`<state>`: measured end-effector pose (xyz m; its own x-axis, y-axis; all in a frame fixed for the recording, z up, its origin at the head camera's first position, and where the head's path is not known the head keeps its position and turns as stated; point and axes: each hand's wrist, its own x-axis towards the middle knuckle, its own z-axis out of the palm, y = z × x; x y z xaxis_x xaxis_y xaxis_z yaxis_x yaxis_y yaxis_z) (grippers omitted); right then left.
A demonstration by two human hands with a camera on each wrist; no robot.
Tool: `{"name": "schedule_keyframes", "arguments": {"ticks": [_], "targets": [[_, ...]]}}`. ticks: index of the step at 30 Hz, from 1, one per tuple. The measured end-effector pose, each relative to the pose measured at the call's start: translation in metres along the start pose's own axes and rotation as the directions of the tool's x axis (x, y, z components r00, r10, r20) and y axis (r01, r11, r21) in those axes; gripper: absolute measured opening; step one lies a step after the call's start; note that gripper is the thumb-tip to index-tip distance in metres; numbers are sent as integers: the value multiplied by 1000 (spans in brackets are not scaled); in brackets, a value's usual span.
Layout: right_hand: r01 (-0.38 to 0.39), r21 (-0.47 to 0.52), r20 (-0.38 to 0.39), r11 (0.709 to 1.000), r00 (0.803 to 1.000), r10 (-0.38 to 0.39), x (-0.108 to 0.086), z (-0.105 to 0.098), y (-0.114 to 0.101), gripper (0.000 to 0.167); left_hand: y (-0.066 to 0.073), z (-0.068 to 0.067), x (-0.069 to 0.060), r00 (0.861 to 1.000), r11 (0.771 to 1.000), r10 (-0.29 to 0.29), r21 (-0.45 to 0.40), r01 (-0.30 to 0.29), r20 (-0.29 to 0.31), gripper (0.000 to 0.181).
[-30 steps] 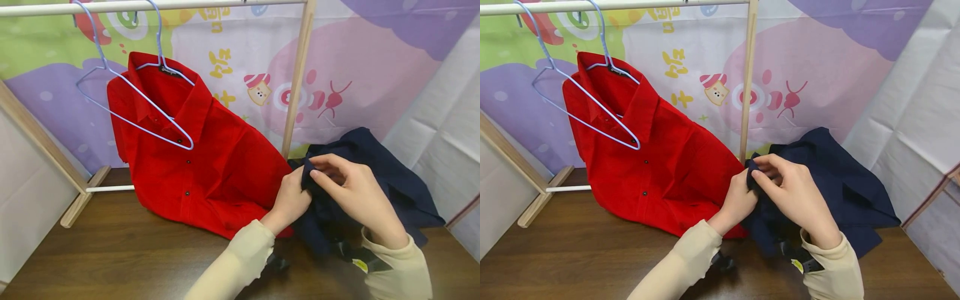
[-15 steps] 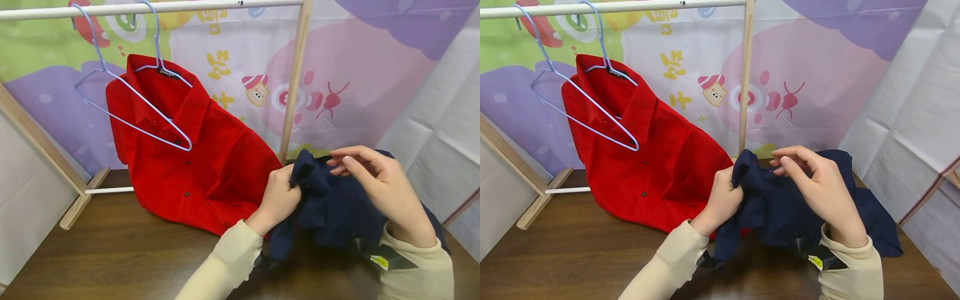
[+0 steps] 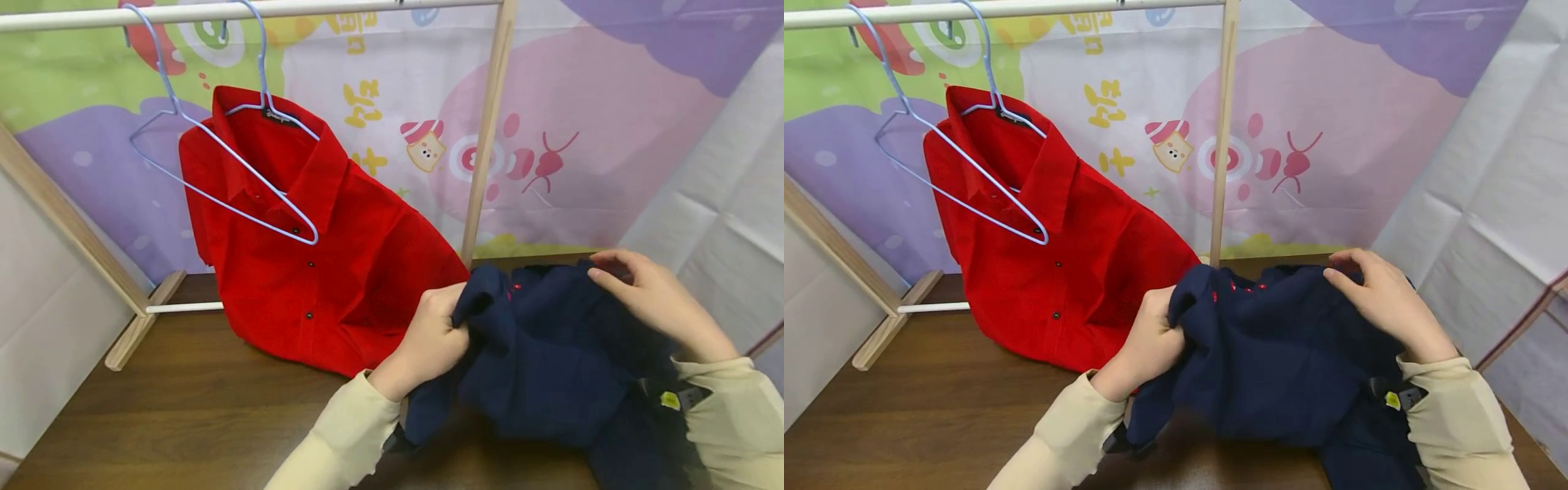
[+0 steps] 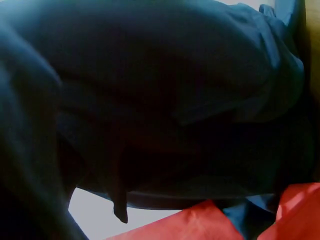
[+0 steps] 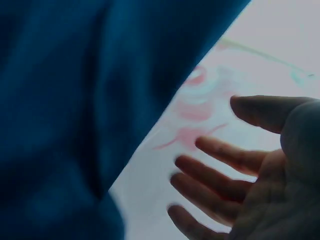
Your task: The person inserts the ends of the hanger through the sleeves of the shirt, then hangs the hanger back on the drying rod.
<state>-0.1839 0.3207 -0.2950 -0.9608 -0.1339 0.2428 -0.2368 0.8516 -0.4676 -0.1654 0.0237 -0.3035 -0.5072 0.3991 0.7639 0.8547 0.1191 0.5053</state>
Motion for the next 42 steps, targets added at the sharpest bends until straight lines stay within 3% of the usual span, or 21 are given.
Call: {"name": "schedule_keyframes", "arguments": {"ticks": [3, 6, 12, 18, 23, 26, 29, 32, 34, 37, 40, 42], "targets": [[-78, -7, 62, 997, 995, 78, 9, 3, 21, 63, 3, -6, -4, 998, 1000, 30, -6, -30, 61, 19], [-163, -11, 112, 987, 980, 163, 18, 7, 41, 81, 5, -10, -10, 986, 997, 81, -10, -80, 146, 30], [-249, -50, 188, 967, 949, 253, 30, 18, 76, 95, 14, -17, -22, 929, 987, 155, -4, -164, 336, 32], [-291, -130, 279, 948, 906, 317, 31, 27, 86, 98, 21, -19, -33, 877, 980, 154, 41, -193, 456, 23], [-302, -150, 337, 941, 879, 336, 28, 34, 84, 99, 22, -21, -43, 854, 977, 137, 75, -201, 502, 23], [-309, -131, 347, 942, 876, 335, 26, 37, 83, 99, 21, -21, -48, 836, 986, 98, 60, -155, 541, 24], [-320, -98, 373, 942, 866, 333, 26, 40, 82, 101, 20, -20, -52, 789, 989, 50, 82, -126, 613, 28], [-320, -73, 398, 945, 859, 322, 25, 42, 81, 101, 19, -19, -56, 724, 984, 4, 125, -125, 689, 36], [-314, -49, 406, 948, 861, 306, 24, 42, 80, 99, 19, -18, -58, 684, 979, -23, 154, -131, 729, 40], [-299, 0, 414, 954, 869, 272, 23, 40, 80, 88, 18, -17, -59, 636, 975, -60, 183, -128, 769, 40], [-260, 57, 409, 964, 887, 215, 20, 36, 78, 69, 18, -14, -59, 605, 968, -89, 211, -133, 791, 37], [-224, 85, 393, 971, 903, 174, 18, 34, 75, 61, 18, -12, -59, 591, 966, -110, 226, -125, 799, 35]]}}
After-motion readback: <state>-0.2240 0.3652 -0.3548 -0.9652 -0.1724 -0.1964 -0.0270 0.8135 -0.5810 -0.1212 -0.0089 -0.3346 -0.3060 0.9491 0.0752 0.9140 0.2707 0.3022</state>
